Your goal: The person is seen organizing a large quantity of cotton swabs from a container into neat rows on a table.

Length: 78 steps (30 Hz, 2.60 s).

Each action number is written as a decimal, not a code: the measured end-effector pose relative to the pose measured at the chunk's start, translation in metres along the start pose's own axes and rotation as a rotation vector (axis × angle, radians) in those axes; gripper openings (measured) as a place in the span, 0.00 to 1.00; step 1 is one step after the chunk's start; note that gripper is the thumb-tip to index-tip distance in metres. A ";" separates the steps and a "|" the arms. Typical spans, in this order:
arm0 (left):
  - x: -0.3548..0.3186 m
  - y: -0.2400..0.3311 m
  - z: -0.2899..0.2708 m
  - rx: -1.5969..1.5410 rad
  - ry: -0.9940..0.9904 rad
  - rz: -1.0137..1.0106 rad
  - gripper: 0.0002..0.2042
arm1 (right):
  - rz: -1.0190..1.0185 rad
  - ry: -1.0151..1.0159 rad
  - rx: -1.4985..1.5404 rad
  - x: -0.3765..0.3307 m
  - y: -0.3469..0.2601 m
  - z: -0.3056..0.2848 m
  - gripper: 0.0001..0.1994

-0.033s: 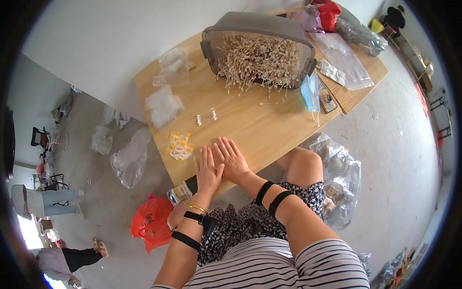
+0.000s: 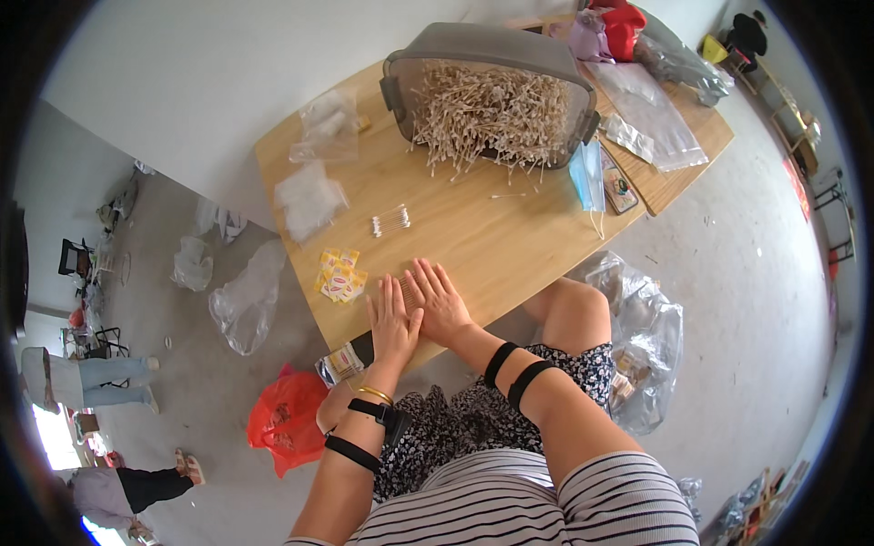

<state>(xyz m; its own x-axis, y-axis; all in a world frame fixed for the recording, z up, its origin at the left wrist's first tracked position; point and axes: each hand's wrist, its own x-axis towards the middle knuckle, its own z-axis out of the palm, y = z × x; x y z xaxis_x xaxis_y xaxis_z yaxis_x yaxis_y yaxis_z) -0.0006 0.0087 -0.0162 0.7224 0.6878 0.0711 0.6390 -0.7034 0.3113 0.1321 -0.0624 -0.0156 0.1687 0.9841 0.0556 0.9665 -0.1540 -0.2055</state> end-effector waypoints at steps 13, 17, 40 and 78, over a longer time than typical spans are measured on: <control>0.043 -0.002 -0.021 0.143 -0.106 0.016 0.38 | 0.031 0.028 0.043 -0.002 0.000 -0.005 0.43; 0.071 -0.014 -0.035 0.139 0.228 0.034 0.35 | -0.005 0.040 0.103 0.001 -0.008 -0.009 0.44; -0.107 -0.128 -0.036 -0.229 0.573 -0.524 0.28 | 0.021 -0.088 -0.020 -0.005 -0.010 -0.012 0.46; -0.103 -0.116 -0.007 -1.077 0.654 -0.854 0.24 | -0.045 -0.042 0.093 -0.028 -0.127 0.016 0.48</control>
<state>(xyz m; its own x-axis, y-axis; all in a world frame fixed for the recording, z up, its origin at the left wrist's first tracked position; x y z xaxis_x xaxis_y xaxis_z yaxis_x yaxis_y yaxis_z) -0.1505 0.0209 -0.0533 -0.1779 0.9678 -0.1782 0.0922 0.1967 0.9761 0.0018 -0.0694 -0.0068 0.1155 0.9930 0.0262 0.9505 -0.1028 -0.2932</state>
